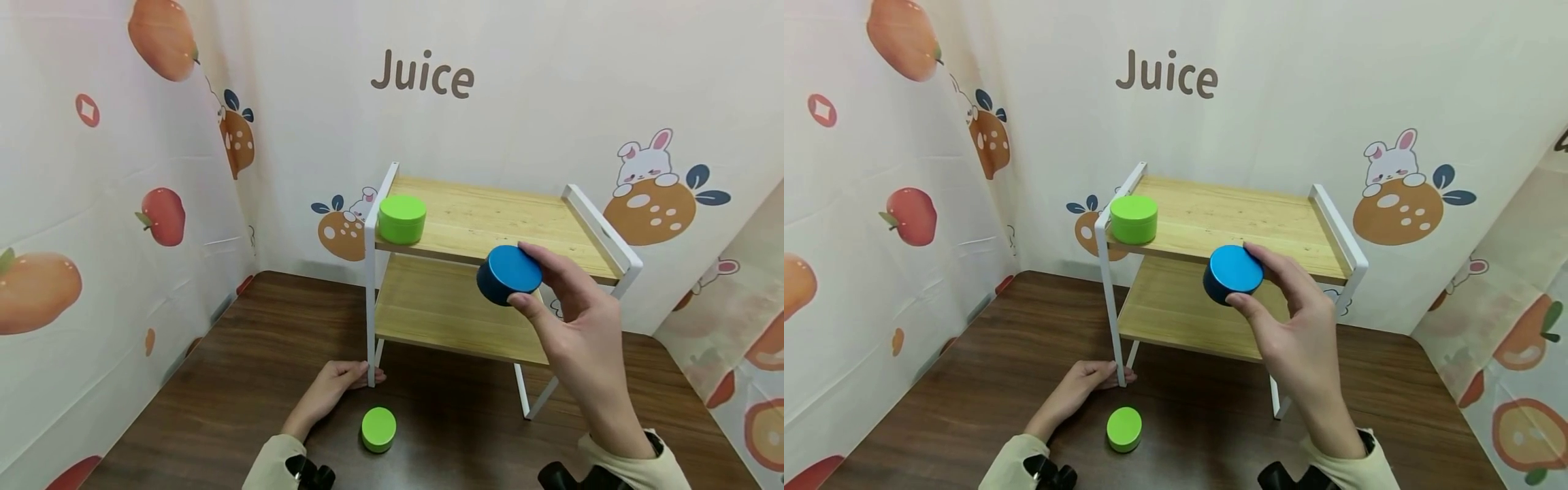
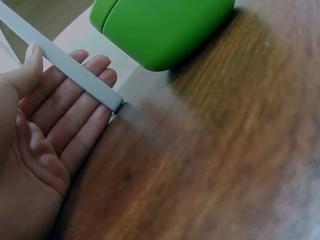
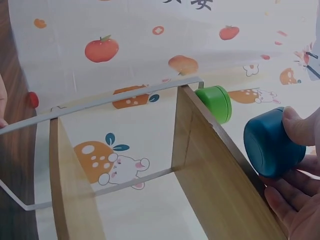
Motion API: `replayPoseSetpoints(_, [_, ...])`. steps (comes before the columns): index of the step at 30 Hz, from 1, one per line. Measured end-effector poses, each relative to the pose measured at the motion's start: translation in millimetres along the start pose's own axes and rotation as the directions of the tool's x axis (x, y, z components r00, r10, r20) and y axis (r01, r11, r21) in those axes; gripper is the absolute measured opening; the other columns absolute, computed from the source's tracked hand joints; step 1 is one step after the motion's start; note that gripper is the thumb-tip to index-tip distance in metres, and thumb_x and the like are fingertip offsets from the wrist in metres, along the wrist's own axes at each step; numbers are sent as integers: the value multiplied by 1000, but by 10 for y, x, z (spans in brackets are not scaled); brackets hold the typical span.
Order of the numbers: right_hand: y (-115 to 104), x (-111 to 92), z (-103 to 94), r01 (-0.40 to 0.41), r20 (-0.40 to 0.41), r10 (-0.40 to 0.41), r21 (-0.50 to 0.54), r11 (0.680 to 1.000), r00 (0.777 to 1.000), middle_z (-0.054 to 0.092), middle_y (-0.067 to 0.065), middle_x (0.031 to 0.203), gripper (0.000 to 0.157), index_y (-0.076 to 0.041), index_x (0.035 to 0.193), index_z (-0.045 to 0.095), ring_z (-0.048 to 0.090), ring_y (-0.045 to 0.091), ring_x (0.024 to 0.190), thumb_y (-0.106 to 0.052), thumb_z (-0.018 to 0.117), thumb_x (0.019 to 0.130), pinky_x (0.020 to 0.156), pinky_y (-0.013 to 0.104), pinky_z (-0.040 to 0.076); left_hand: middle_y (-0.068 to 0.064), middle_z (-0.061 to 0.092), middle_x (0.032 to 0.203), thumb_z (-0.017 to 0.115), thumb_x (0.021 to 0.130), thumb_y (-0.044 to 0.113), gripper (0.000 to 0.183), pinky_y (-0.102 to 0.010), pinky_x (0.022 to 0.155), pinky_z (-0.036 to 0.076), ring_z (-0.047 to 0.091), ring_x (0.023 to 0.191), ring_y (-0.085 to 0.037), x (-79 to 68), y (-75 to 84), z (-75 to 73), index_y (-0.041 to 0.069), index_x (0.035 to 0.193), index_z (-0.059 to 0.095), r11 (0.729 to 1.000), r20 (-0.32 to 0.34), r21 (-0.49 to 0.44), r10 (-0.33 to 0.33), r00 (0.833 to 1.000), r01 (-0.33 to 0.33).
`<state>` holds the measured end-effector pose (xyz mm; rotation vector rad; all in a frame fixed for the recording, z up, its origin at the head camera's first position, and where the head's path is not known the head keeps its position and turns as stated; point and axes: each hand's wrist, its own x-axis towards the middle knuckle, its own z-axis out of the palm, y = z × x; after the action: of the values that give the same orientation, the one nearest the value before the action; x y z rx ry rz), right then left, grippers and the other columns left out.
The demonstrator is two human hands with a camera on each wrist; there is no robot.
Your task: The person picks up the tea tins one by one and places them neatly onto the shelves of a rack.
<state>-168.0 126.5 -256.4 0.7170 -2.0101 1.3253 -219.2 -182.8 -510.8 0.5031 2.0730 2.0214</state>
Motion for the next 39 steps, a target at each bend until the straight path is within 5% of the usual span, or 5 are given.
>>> replayPoseSetpoints(10, [-64,136,2,-96,-24,94,-92,991,995,62,4,125,51,-15,134,59,63,15,90,-1,70,87,85,14,51,-22,69,113,48,103,31,44,-33,94,53,64,111,-32,2,10,-6,-8,115,67,1000,-11,-15,-8,1000,8])
replayPoseSetpoints(22, [-93,314,34,-156,7,157,-106,982,988,61,1,128,49,-18,133,60,63,10,104,-12,73,87,57,18,55,-22,68,114,47,103,30,44,-32,95,53,65,111,-28,0,12,4,-8,116,66,1000,3,-8,2,1000,-2])
replayPoseSetpoints(32, [-85,449,52,-247,16,250,-113,963,968,61,1,128,50,-17,132,60,62,9,109,-24,76,86,48,26,54,-21,69,112,49,102,32,44,-32,94,53,66,110,-28,-7,28,6,-7,115,67,1000,-15,-2,-18,1000,18])
replayPoseSetpoints(39, [-100,487,65,-311,8,316,-141,940,949,58,0,133,54,-17,135,57,61,15,116,-32,74,86,54,28,58,-22,69,113,49,103,31,44,-33,95,53,65,111,-30,-5,29,8,-8,115,67,1000,-13,-19,-14,1000,14])
